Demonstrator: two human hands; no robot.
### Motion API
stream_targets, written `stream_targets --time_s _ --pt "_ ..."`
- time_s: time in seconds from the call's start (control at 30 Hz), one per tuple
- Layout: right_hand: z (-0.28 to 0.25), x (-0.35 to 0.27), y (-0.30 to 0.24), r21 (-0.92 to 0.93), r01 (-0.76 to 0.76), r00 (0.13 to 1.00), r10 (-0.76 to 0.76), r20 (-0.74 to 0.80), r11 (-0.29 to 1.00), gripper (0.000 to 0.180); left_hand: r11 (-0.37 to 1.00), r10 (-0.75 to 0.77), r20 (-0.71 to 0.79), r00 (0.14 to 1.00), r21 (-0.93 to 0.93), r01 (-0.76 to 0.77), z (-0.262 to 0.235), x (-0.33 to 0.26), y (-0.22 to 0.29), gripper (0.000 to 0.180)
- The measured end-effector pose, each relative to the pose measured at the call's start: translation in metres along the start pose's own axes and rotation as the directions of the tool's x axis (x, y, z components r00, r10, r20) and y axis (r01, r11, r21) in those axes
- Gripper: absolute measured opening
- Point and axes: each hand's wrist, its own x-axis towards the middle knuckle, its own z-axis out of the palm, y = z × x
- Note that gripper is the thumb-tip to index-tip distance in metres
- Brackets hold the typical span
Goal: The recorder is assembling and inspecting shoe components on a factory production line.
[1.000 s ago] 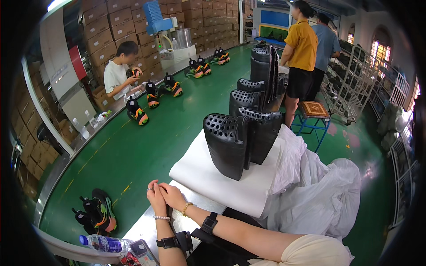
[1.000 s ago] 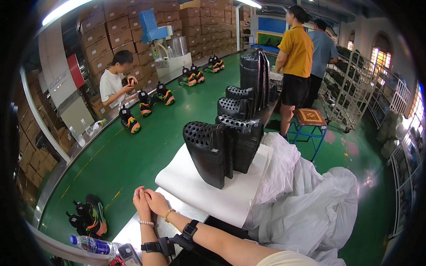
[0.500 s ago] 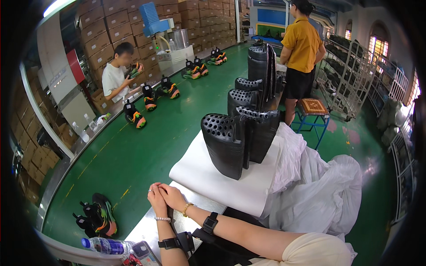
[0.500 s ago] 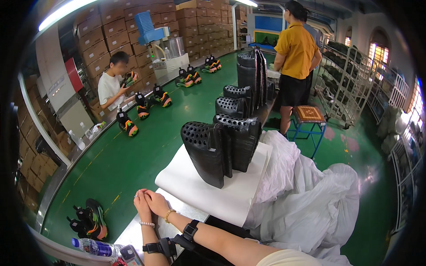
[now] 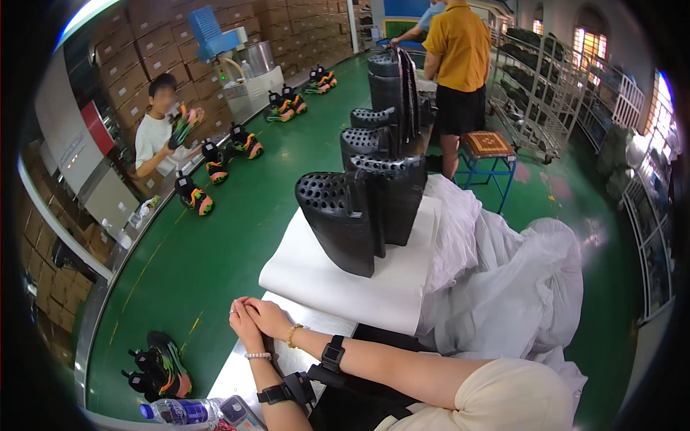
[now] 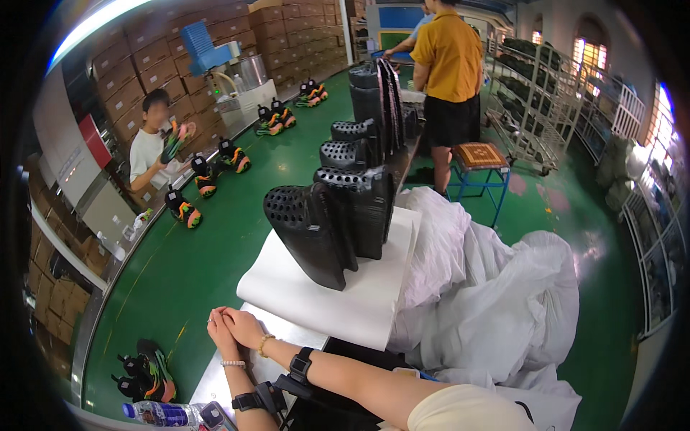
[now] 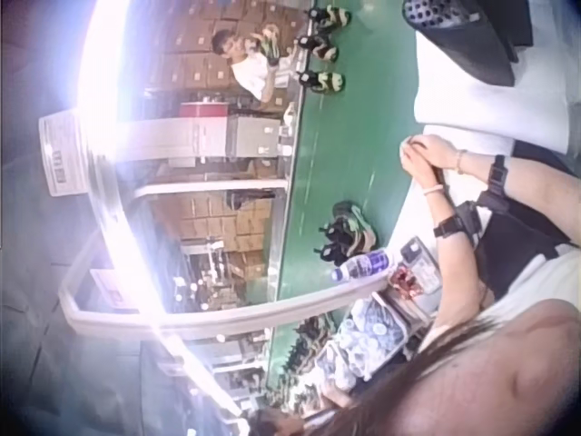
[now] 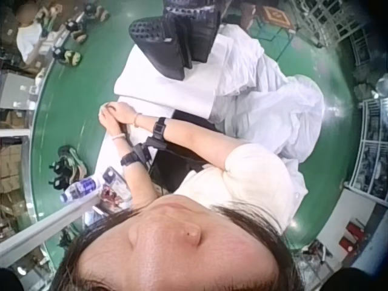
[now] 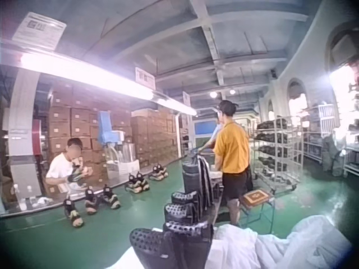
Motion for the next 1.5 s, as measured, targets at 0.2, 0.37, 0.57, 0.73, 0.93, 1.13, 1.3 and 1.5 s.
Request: stream_targets --time_s 0.2,0.37,0.57,0.73,0.93,1.13,1.3,1.5 --pt "-0.008 -0.002 -0.003 0.027 -0.017 1.0 0.018 -0.014 0.999 0.028 1.0 0.028 0.003 1.0 -0.011 -0.028 0.005 -0.003 0.009 0.039" --pt "0.005 -0.006 -0.009 0.103 -0.095 0.995 0.092 0.038 0.99 0.029 0.998 0.02 -0.181 0.983 -0.052 -0.03 -0.009 -0.009 0.018 0.024" --pt "0.007 0.008 0.034 0.162 -0.023 0.988 0.047 -0.147 0.987 0.032 0.977 0.206 -0.446 0.871 0.139 -0.16 -0.006 0.0 0.024 0.04" --pt "0.01 -0.001 0.016 0.015 -0.029 0.992 0.031 -0.122 0.999 0.031 0.9 0.307 -0.401 0.863 0.417 -0.127 -0.037 0.036 0.014 0.061" --pt "0.009 -0.004 -0.001 -0.133 -0.05 0.995 0.038 -0.094 0.99 0.031 0.709 0.352 -0.236 0.906 0.698 -0.094 -0.066 0.116 0.0 0.081" --pt "0.0 -0.005 -0.002 -0.195 -0.081 0.995 0.067 -0.077 0.978 0.03 0.539 0.178 -0.224 0.958 0.837 0.096 -0.094 0.142 -0.021 0.055" --pt "0.008 -0.006 -0.018 -0.218 -0.047 0.999 0.051 0.011 0.975 0.03 0.63 0.207 -0.673 0.71 0.647 0.43 -0.173 0.16 -0.06 0.082" --pt "0.003 -0.002 -0.007 -0.24 -0.053 0.999 0.05 -0.021 0.969 0.029 0.758 -0.015 -0.498 0.867 0.56 0.334 -0.172 0.169 -0.066 0.079"
